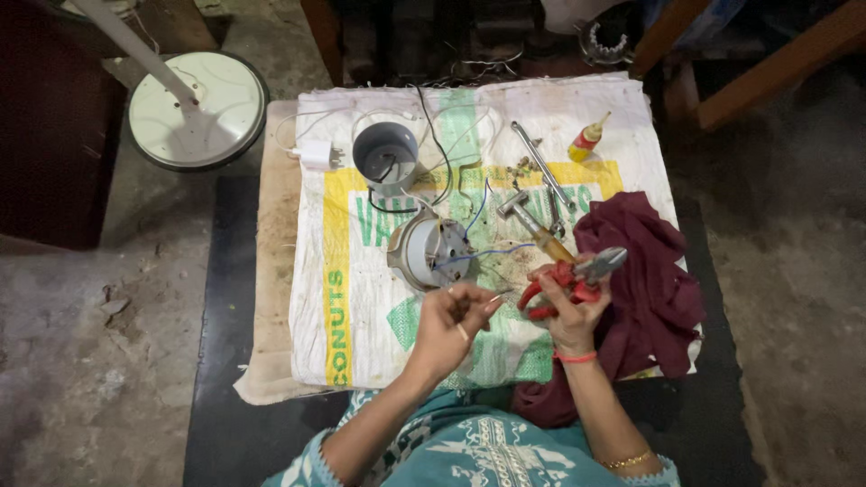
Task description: The person applies lubricant to a small electrical component, wipes it with a cloth, and uses pliers to strip the ends of wires. The person then places the component and wires on the floor.
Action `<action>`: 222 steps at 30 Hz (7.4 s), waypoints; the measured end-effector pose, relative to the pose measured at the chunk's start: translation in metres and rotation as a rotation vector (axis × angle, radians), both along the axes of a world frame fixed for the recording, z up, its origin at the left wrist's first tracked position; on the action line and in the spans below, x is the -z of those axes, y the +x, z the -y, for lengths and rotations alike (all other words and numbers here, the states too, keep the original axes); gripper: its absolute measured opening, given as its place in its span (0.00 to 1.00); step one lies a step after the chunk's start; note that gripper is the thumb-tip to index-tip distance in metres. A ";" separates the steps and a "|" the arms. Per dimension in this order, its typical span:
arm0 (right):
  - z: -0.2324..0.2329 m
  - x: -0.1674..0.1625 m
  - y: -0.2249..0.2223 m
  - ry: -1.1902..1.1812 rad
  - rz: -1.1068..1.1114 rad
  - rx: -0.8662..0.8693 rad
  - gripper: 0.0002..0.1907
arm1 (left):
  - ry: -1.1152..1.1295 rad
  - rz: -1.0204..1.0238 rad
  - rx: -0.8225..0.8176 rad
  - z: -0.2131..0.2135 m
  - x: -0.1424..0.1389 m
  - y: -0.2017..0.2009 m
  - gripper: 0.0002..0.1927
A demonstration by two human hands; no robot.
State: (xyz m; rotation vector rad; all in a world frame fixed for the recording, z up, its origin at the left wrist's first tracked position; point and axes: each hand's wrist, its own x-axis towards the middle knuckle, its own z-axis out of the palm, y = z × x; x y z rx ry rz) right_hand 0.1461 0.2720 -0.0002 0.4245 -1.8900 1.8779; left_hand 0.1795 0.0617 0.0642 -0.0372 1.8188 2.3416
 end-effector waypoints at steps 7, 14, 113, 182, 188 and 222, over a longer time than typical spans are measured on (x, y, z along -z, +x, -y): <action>-0.003 0.026 -0.035 -0.221 0.492 0.140 0.16 | 0.023 0.087 -0.109 0.021 0.010 0.011 0.06; 0.014 -0.034 -0.003 0.481 0.433 0.400 0.42 | 0.114 0.072 -0.104 -0.017 0.011 -0.007 0.06; 0.148 -0.097 -0.040 -0.237 0.493 -0.706 0.26 | -0.734 -0.071 -0.700 0.304 -0.045 0.037 0.58; -0.031 -0.059 -0.092 0.829 0.326 0.031 0.04 | -0.410 -0.274 -0.548 0.102 0.082 -0.186 0.76; -0.030 -0.058 -0.115 0.791 0.346 0.165 0.06 | -0.964 -0.520 -0.743 0.064 0.078 -0.162 0.73; -0.034 -0.074 -0.083 0.687 0.036 0.177 0.05 | -1.420 -1.096 0.238 0.018 -0.072 -0.213 0.04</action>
